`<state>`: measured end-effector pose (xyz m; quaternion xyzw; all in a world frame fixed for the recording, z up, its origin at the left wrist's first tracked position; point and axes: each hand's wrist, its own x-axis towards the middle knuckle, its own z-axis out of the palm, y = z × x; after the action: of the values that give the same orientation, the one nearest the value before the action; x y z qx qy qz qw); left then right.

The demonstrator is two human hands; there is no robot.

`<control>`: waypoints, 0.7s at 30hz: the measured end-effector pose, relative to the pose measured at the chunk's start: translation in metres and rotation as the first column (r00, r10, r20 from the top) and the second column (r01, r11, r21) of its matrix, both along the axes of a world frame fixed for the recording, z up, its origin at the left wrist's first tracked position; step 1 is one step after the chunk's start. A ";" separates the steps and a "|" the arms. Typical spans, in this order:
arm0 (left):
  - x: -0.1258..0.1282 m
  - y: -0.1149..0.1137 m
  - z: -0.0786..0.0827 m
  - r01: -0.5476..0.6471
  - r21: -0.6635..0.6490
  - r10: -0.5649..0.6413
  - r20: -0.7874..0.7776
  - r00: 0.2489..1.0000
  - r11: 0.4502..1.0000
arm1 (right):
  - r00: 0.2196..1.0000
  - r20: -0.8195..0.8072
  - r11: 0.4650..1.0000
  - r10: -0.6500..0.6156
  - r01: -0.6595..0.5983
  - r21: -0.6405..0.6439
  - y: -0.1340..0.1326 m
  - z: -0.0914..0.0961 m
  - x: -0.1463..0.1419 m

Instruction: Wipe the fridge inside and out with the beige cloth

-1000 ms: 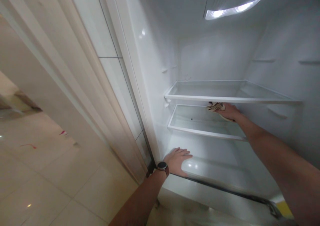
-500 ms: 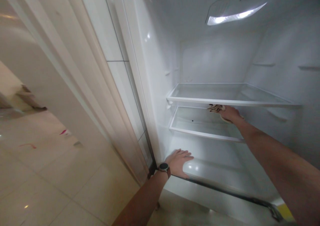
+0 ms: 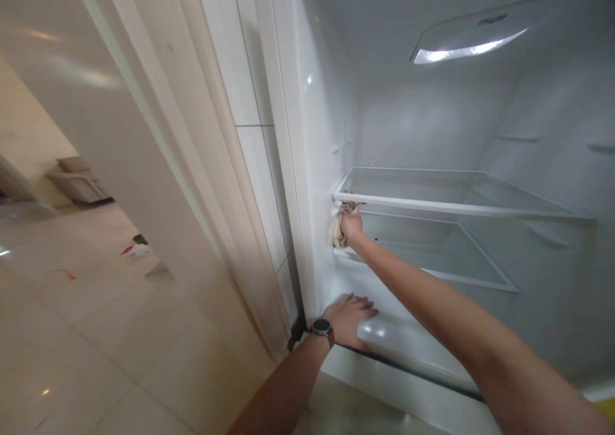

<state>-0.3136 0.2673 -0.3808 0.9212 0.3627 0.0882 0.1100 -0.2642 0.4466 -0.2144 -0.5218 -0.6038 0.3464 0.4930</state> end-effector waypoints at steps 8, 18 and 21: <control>0.003 0.001 0.001 -0.009 0.011 0.008 0.022 1.000 1.000 | 0.990 -0.119 0.995 -0.074 0.081 0.058 -0.072 -0.022 -0.005; -0.001 0.001 -0.004 0.039 0.039 -0.039 0.010 0.999 0.998 | 0.973 -0.165 0.983 -0.163 0.145 -0.113 0.052 0.019 0.003; -0.002 0.000 -0.004 0.040 0.040 -0.041 0.010 0.999 0.998 | 0.982 -0.157 0.988 -0.104 0.085 -0.127 0.082 0.019 0.008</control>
<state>-0.3156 0.2675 -0.3853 0.9299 0.3415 0.0983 0.0951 -0.2559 0.5282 -0.1954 -0.5485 -0.5139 0.3999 0.5245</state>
